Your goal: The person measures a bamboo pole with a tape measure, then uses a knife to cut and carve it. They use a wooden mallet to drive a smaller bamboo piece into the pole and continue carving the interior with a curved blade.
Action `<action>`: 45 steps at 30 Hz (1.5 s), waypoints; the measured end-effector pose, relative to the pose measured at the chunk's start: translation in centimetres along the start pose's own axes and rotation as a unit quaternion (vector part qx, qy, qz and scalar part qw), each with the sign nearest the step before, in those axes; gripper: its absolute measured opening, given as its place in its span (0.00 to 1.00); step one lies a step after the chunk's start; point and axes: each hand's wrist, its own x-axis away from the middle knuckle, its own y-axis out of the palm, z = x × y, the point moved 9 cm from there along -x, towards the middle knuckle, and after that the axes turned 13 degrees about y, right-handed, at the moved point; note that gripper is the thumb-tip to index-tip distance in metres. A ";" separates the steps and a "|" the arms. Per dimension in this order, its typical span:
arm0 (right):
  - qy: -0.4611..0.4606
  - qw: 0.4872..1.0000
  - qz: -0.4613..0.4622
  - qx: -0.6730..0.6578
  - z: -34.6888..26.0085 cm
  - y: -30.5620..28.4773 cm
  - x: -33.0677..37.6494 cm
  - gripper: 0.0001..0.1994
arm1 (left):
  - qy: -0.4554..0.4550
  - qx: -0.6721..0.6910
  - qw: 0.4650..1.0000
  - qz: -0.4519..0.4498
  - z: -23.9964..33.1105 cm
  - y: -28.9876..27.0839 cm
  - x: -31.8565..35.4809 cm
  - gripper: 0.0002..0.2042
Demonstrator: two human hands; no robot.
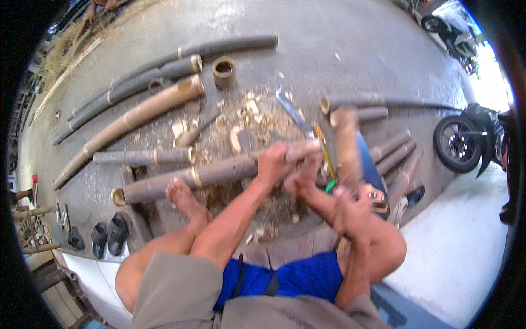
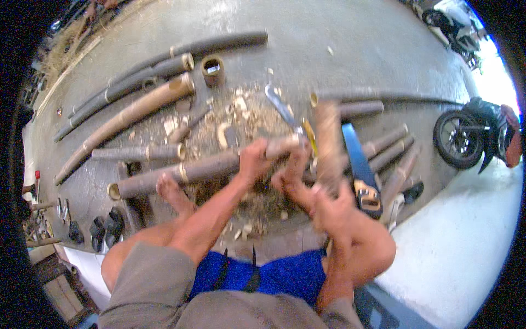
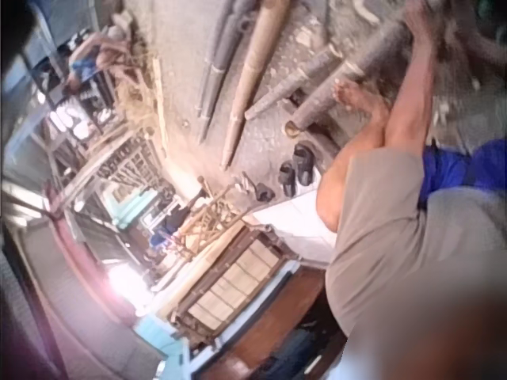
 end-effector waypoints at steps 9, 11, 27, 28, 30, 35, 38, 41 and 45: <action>0.014 0.996 -0.087 0.014 -3.8 2.9 1.5 0.13 | -0.072 0.023 0.996 -0.047 -2.1 1.2 -0.1 0.15; 0.020 0.995 -0.092 0.031 -1.9 2.8 0.6 0.13 | -0.021 -0.005 1.000 -0.020 -1.4 0.5 -0.5 0.15; 0.054 0.972 -0.099 -0.205 3.5 0.7 1.9 0.19 | -0.169 0.002 0.921 0.352 -5.1 -16.8 2.6 0.07; 0.083 0.972 -0.087 -0.200 3.9 0.5 1.7 0.19 | -0.182 -0.008 0.901 0.393 -5.4 -18.4 2.5 0.06; 0.073 0.966 -0.118 -0.218 2.9 1.2 1.9 0.19 | -0.141 -0.100 0.928 0.329 -4.1 -18.9 0.3 0.09; 0.096 0.969 -0.122 -0.193 0.5 2.1 4.1 0.19 | -0.077 0.023 0.988 0.129 0.6 -8.2 -1.0 0.13; 0.071 0.976 -0.093 -0.182 -0.5 0.9 4.9 0.19 | -0.043 0.031 0.994 0.091 2.1 -4.5 -0.4 0.14; 0.050 0.979 -0.083 -0.179 -0.5 0.1 4.8 0.19 | -0.053 0.041 0.994 0.083 1.7 -3.3 -0.1 0.15; 0.023 0.985 -0.067 -0.159 -0.9 -1.2 4.4 0.19 | -0.103 0.058 0.992 0.050 0.3 -2.5 -0.1 0.15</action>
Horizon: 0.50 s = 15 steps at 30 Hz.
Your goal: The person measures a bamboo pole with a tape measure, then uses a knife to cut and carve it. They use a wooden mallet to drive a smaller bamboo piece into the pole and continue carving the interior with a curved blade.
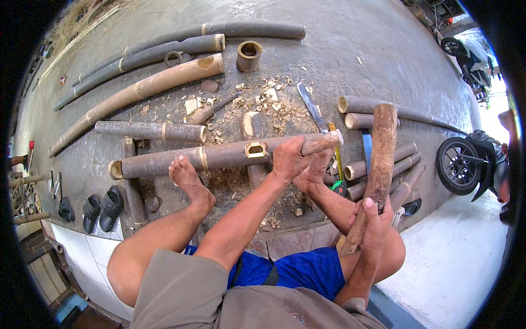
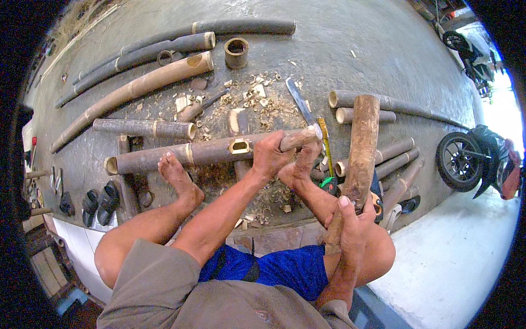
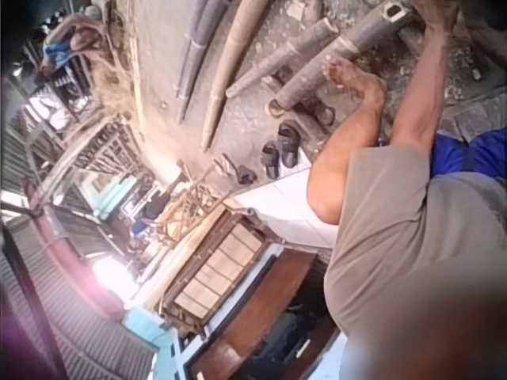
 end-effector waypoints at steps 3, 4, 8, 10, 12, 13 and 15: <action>-0.052 0.997 0.034 0.047 -2.1 -0.8 0.3 0.21 | -0.004 0.012 0.999 0.038 -0.6 -0.4 -0.2 0.14; -0.051 0.996 0.039 0.067 -2.4 -0.6 0.2 0.21 | -0.011 0.025 0.999 0.037 -0.9 -0.3 -0.2 0.14; -0.084 0.995 0.046 0.025 -2.9 1.6 -0.9 0.21 | -0.032 0.051 0.997 0.037 -1.7 -0.4 -0.3 0.13; -0.065 0.989 0.108 0.079 -1.8 3.0 -2.2 0.21 | -0.032 0.040 0.998 0.030 -1.8 -0.4 -0.4 0.13; -0.128 0.975 0.027 0.177 -2.8 5.6 -2.7 0.21 | -0.037 0.014 0.999 0.006 -1.9 0.1 -0.4 0.13; -0.123 0.965 -0.035 0.229 -2.7 7.0 -3.1 0.22 | -0.025 0.015 0.999 0.016 -1.7 0.1 -0.3 0.13; 0.002 0.991 -0.074 0.111 -2.3 5.5 -4.2 0.20 | -0.020 0.005 1.000 0.021 -1.7 0.3 -0.3 0.13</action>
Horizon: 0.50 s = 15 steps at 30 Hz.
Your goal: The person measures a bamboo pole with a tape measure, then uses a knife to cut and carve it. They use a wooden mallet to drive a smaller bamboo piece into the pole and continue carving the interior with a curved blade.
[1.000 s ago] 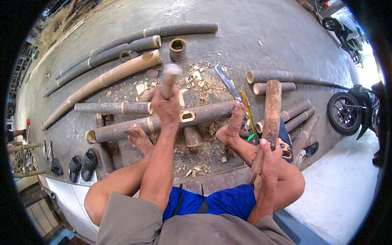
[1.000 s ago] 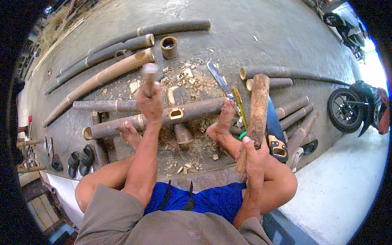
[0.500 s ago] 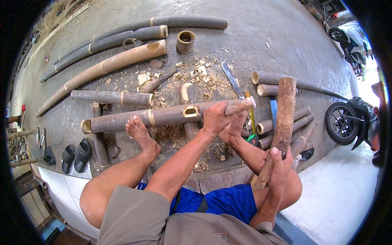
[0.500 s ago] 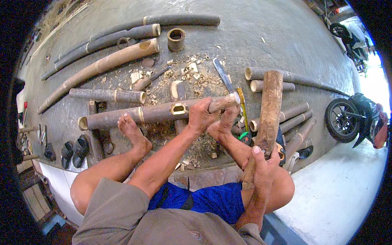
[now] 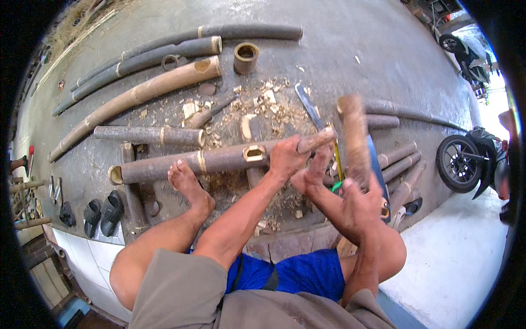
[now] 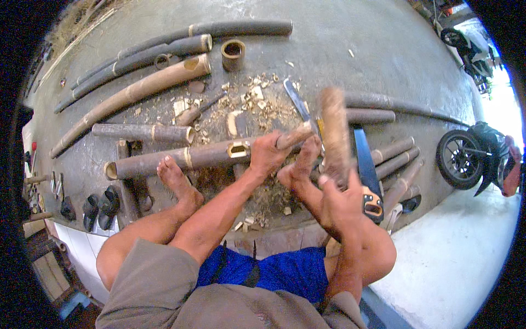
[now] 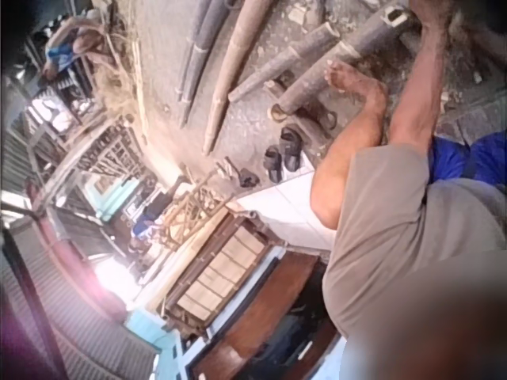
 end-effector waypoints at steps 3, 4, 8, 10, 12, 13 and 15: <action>0.025 0.990 0.120 -0.071 -0.8 -3.8 -0.3 0.19 | -0.011 -0.014 0.999 -0.040 -0.4 1.2 0.3 0.13; 0.021 0.980 0.161 -0.113 -0.7 -4.4 -0.4 0.18 | -0.016 -0.024 0.998 -0.052 -0.7 1.4 0.2 0.13; -0.103 0.980 0.110 0.128 -2.0 -0.6 -0.8 0.16 | -0.001 -0.033 0.997 -0.069 -0.8 1.5 0.2 0.13; -0.063 0.990 0.078 0.097 -0.6 -0.7 -1.3 0.17 | 0.012 -0.039 0.997 -0.063 -0.7 1.2 0.2 0.14; 0.063 0.991 0.106 0.048 1.1 -4.5 -1.2 0.17 | -0.026 -0.051 0.991 -0.120 -1.4 2.1 0.8 0.14; 0.013 0.989 0.144 -0.029 0.1 -6.4 -1.2 0.16 | -0.026 -0.063 0.990 -0.121 -1.5 2.2 0.9 0.14; 0.010 0.961 0.241 -0.135 1.2 -9.0 -0.9 0.18 | -0.002 -0.054 0.995 -0.086 -1.2 2.0 0.8 0.14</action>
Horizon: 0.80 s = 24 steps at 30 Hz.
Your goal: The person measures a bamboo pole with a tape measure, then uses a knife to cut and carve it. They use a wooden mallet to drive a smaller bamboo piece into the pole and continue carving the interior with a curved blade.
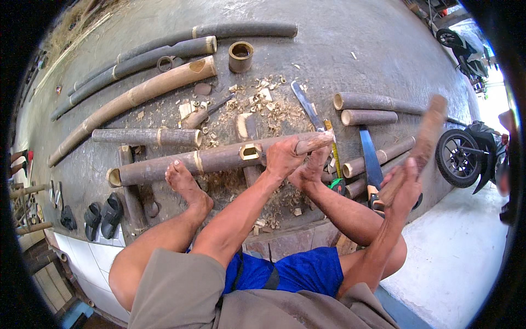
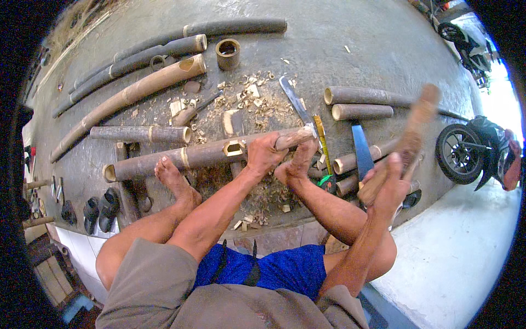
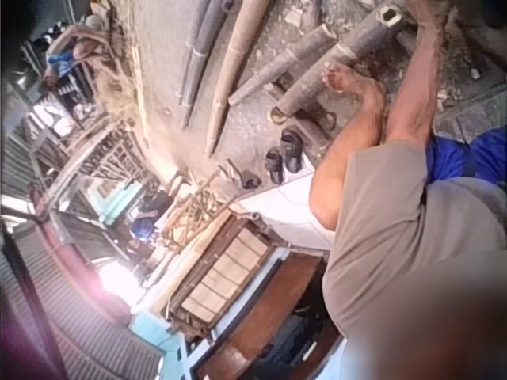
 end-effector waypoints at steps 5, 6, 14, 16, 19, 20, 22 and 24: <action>-0.133 0.892 -0.123 0.415 4.0 5.6 2.6 0.18 | 0.023 -0.004 1.000 -0.012 0.1 0.5 0.7 0.14; -0.052 0.940 -0.156 0.299 4.5 4.8 2.0 0.21 | 0.032 0.003 0.999 -0.015 0.1 0.4 0.6 0.15; 0.060 0.996 -0.038 0.057 1.8 3.1 2.3 0.17 | 0.017 -0.025 0.999 -0.022 -0.1 0.2 1.2 0.15; 0.106 0.949 -0.244 0.169 6.2 7.7 5.5 0.18 | 0.045 -0.024 0.998 -0.027 0.4 0.1 2.0 0.16; 0.159 0.962 -0.207 0.083 9.4 4.9 5.3 0.20 | 0.085 -0.035 0.995 -0.041 1.1 -0.7 3.4 0.14; 0.136 0.971 -0.188 0.064 9.6 4.1 4.9 0.21 | 0.093 -0.038 0.993 -0.061 1.4 -0.8 3.5 0.13; 0.118 0.975 -0.186 0.039 9.3 2.4 4.5 0.21 | 0.074 -0.004 0.996 -0.057 1.7 -2.0 2.8 0.10; 0.061 0.979 -0.195 0.017 7.2 2.0 4.9 0.20 | -0.089 0.073 0.988 0.108 -0.4 -5.9 1.2 0.09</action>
